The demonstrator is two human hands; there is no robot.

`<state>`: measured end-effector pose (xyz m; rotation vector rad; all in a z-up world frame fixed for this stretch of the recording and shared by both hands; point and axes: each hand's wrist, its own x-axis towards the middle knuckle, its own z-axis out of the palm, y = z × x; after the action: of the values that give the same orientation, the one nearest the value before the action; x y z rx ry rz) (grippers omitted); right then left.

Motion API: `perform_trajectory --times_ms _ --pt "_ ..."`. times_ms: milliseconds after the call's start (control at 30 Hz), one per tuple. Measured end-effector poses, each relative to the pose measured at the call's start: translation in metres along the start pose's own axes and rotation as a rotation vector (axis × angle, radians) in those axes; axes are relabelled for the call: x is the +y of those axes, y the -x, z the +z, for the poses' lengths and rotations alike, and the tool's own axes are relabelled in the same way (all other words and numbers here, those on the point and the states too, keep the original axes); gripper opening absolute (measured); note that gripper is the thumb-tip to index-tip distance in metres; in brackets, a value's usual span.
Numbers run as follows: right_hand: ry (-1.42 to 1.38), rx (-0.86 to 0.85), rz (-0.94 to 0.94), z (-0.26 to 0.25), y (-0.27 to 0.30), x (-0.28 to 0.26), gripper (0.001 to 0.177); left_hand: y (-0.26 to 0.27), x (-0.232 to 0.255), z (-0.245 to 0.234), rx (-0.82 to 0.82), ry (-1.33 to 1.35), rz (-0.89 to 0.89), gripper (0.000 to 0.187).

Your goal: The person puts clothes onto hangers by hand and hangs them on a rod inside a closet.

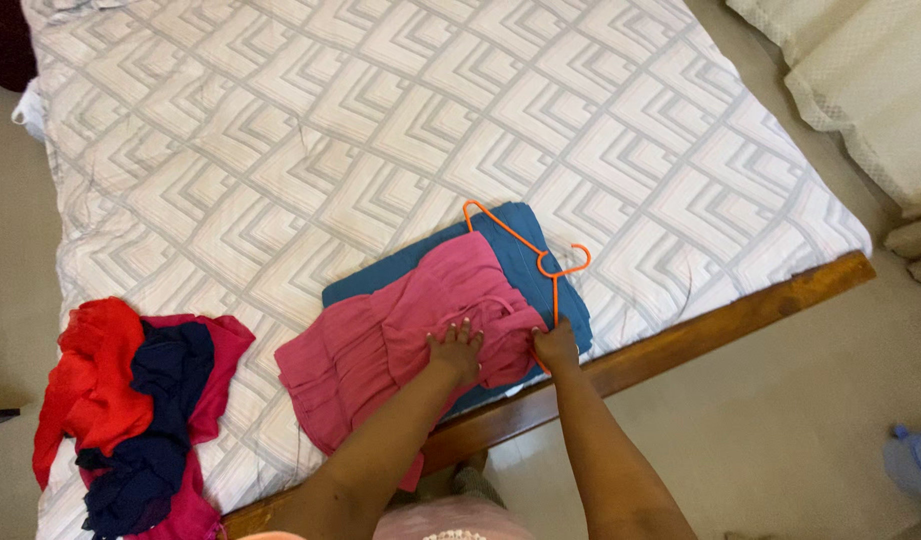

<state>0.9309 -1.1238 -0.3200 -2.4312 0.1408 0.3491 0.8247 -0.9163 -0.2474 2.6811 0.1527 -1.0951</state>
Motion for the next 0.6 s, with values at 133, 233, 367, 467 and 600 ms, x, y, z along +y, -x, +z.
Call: perform_trajectory --times_ms 133,233,367,467,600 --pt "0.026 -0.068 0.118 0.009 -0.011 -0.002 0.061 -0.005 -0.001 0.005 0.036 0.035 -0.006 0.077" --pt "0.002 0.0 0.079 0.009 -0.003 -0.023 0.047 -0.004 -0.005 0.004 0.042 0.055 0.002 0.075" --pt "-0.105 0.2 -0.043 -0.01 0.029 -0.076 0.039 0.002 -0.008 -0.007 0.045 0.081 0.01 0.069" --pt "-0.12 0.186 -0.187 -0.039 0.041 -0.124 0.036 0.004 -0.01 -0.021 0.101 0.098 0.018 0.067" --pt "-0.19 0.144 -0.228 -0.075 0.048 -0.18 0.035 -0.004 -0.02 -0.044 0.205 0.084 0.029 0.063"
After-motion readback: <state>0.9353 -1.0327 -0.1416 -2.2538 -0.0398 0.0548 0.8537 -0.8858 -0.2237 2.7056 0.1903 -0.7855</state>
